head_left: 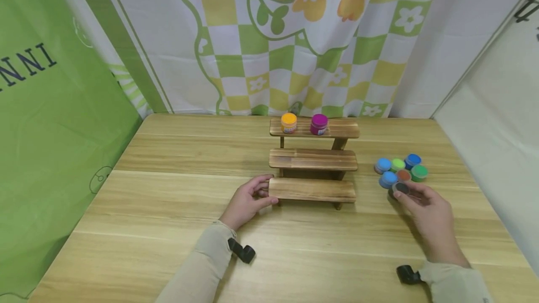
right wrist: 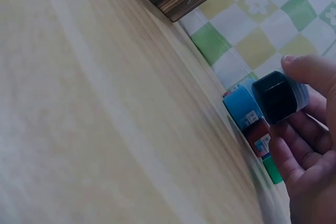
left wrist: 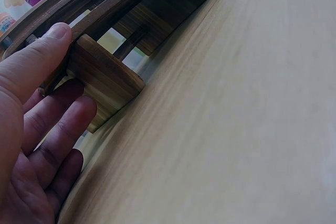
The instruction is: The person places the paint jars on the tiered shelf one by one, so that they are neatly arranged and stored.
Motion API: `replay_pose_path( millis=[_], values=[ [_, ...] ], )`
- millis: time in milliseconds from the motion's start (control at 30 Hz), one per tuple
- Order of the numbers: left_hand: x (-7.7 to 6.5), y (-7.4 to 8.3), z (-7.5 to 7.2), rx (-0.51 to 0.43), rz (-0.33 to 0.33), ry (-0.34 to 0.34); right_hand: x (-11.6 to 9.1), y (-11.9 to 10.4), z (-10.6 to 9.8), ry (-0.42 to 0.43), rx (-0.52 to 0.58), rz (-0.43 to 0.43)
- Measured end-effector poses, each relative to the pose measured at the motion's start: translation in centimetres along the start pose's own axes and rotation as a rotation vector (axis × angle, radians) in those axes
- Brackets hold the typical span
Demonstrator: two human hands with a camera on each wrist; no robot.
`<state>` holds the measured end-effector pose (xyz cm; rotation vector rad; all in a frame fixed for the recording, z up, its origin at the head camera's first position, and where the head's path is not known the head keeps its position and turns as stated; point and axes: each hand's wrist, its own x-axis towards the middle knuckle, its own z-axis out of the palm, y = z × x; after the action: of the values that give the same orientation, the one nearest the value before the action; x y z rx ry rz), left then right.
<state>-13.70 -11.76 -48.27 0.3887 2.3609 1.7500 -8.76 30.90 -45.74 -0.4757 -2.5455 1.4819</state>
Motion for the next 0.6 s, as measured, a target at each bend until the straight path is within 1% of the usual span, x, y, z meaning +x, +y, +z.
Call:
replay_pose_path(
  millis=[100, 233, 333, 600],
  values=[
    [0.0, 0.0, 0.0, 0.002, -0.004, 0.001, -0.1, -0.4, 0.0, 0.000, 0.016, 0.001],
    [0.0, 0.2, 0.0, 0.000, -0.008, -0.002, -0.3, -0.8, -0.2, -0.008, 0.069, 0.000],
    [0.0, 0.2, 0.0, 0.001, -0.005, -0.005, -0.3, -1.1, -0.3, -0.009, 0.087, -0.015],
    [0.1, 0.0, -0.1, 0.004, 0.005, -0.002, 0.2, -1.7, 0.0, 0.029, 0.062, -0.113]
  ],
)
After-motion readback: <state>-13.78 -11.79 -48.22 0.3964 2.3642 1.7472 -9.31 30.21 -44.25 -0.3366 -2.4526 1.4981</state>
